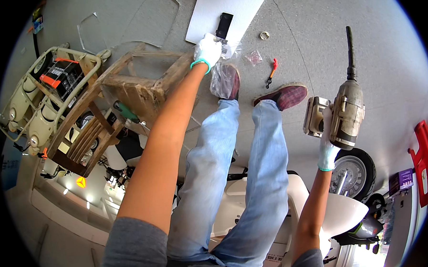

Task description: The person assembles the body panels of a beige electric scooter in a workshop. They align and secure the floorboard and side panels using a cordless impact driver and a manual screwdriver. The person works on the scooter's under-seat area and side fairings, fastening screws to attach the plastic components.

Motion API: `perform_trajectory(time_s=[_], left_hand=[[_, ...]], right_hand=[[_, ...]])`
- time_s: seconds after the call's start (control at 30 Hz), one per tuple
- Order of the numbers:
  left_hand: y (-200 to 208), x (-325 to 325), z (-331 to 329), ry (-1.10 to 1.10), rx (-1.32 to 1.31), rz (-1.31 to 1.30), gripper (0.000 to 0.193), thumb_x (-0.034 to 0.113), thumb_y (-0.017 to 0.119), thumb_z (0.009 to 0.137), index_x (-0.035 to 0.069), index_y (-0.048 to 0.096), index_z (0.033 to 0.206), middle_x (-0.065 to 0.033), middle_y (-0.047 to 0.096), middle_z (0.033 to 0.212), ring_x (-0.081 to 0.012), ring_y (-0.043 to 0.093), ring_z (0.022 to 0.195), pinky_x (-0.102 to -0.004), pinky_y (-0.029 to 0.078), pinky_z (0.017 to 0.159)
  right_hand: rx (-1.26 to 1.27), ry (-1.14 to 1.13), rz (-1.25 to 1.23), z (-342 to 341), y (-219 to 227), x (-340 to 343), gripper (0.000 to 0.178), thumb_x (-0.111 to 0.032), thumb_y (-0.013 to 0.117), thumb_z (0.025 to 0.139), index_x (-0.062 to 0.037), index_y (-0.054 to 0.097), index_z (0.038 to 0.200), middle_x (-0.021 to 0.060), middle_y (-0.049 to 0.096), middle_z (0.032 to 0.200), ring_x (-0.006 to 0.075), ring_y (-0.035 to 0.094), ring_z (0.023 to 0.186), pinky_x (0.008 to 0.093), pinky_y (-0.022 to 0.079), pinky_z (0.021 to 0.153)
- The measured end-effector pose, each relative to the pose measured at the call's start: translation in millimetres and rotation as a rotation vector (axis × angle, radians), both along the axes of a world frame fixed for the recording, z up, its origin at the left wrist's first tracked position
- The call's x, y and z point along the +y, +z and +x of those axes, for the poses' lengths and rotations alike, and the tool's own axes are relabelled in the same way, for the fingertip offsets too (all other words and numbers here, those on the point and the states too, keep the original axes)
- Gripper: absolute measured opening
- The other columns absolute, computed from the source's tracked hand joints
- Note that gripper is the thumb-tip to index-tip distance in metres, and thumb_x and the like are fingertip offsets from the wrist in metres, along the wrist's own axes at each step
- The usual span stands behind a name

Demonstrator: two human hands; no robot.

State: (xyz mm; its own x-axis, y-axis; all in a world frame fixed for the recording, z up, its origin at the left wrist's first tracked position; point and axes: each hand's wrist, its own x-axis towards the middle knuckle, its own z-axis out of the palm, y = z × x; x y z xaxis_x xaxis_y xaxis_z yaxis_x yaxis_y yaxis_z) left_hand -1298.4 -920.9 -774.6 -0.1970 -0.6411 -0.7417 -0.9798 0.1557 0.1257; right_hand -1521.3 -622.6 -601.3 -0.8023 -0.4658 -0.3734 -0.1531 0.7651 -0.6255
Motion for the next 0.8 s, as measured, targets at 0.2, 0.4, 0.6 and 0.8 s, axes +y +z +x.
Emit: perform_trajectory(time_s=[0.2, 0.4, 0.6, 0.8], left_hand=[[-27.9, -10.4, -11.2, 0.512, 0.488, -0.039, 0.026, 0.006, 0.05, 0.085, 0.003, 0.06, 0.108, -0.0162, 0.065, 0.101, -0.0237, 0.063, 0.096, -0.0331, 0.05, 0.08], [9.3, 16.3, 17.0, 0.419, 0.567, -0.201, 0.031, -0.004, 0.041, 0.088, 0.001, 0.055, 0.115, -0.0169, 0.063, 0.106, -0.0217, 0.061, 0.097, -0.0317, 0.049, 0.086], [37.3, 50.8, 51.3, -0.198, 0.287, -0.053, 0.026, 0.011, 0.045, 0.087, 0.01, 0.064, 0.104, -0.0126, 0.063, 0.107, -0.0299, 0.057, 0.105, -0.0398, 0.044, 0.092], [69.8, 56.5, 25.9, -0.262, 0.338, -0.259, 0.022, 0.015, 0.049, 0.087, 0.01, 0.063, 0.103, -0.0109, 0.062, 0.107, -0.0293, 0.056, 0.102, -0.0405, 0.044, 0.091]], right_hand=[[-0.005, 0.021, -0.021, 0.3, 0.3, -1.2, 0.033, -0.009, 0.059, 0.089, -0.0018, 0.052, 0.12, 0.0079, 0.061, 0.107, 0.0173, 0.058, 0.098, 0.0346, 0.045, 0.091], [-0.032, 0.034, -0.044, 5.8, 13.0, -0.7, 0.034, -0.011, 0.056, 0.09, -0.001, 0.05, 0.122, 0.009, 0.06, 0.111, 0.0182, 0.058, 0.1, 0.0346, 0.046, 0.092], [-0.073, 0.051, -0.048, 18.6, 31.5, 2.4, 0.035, -0.013, 0.053, 0.091, -0.0003, 0.048, 0.124, 0.0102, 0.058, 0.114, 0.019, 0.057, 0.102, 0.0345, 0.046, 0.093], [-0.111, 0.09, -0.047, 32.3, 48.0, 3.5, 0.037, -0.015, 0.05, 0.093, 0.0005, 0.046, 0.126, 0.0114, 0.057, 0.117, 0.0198, 0.057, 0.104, 0.0345, 0.046, 0.093]])
